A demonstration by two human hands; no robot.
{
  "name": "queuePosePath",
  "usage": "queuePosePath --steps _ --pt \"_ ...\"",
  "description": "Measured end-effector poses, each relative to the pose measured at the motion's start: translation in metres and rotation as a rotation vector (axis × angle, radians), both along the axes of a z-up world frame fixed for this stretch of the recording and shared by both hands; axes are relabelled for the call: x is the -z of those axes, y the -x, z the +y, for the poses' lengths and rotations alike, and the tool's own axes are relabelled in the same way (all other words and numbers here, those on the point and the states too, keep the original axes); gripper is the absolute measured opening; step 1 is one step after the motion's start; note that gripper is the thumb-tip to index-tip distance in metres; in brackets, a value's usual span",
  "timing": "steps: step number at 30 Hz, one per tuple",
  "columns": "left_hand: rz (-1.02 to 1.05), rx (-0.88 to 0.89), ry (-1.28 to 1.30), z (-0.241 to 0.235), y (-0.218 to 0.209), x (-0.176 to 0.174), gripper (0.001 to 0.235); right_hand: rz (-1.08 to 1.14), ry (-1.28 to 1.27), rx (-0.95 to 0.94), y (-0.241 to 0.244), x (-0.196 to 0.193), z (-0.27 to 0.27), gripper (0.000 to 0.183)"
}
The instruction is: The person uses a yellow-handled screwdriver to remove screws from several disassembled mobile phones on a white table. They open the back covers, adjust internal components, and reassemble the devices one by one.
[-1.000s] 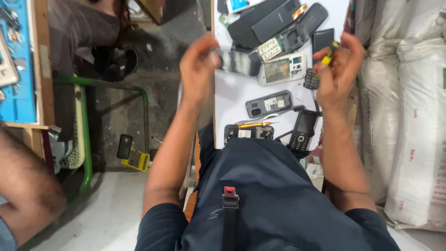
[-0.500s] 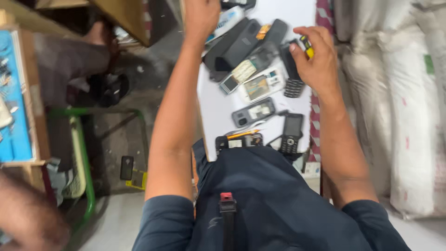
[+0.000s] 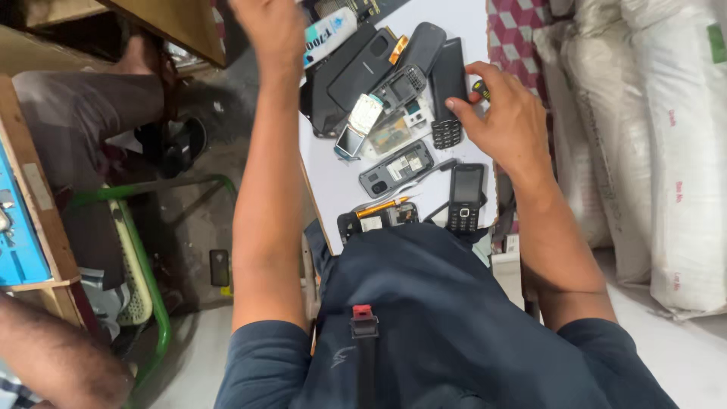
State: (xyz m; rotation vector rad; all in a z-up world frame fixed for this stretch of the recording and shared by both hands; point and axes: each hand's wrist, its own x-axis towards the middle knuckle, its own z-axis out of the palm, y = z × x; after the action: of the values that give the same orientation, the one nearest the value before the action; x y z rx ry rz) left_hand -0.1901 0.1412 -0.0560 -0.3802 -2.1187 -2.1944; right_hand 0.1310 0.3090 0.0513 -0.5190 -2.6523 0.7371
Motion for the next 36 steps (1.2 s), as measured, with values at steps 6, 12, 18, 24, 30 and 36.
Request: queuePosePath --steps 6,12,18,24,30,36 --pt "0.047 0.040 -0.251 -0.083 -0.124 -0.033 0.027 -0.021 0.155 0.026 -0.004 0.004 0.003 0.041" --pt "-0.298 0.307 -0.165 -0.115 -0.247 -0.053 0.024 0.210 0.313 -0.063 -0.035 0.012 -0.002 0.022" --pt "-0.291 0.479 0.052 -0.115 -0.257 -0.055 0.032 0.212 0.700 -0.023 -0.055 0.003 -0.035 0.019" --pt "-0.478 0.581 -0.092 -0.142 -0.252 -0.052 0.031 -0.075 0.270 -0.191 -0.037 -0.014 -0.059 0.030" --pt "-0.225 0.201 0.624 -0.142 -0.206 -0.057 0.035 -0.088 -0.033 -0.287 -0.014 -0.012 -0.072 0.047" --pt "0.156 0.213 0.685 -0.106 -0.182 -0.064 0.109 -0.087 -0.254 -0.311 0.020 0.001 -0.047 0.069"
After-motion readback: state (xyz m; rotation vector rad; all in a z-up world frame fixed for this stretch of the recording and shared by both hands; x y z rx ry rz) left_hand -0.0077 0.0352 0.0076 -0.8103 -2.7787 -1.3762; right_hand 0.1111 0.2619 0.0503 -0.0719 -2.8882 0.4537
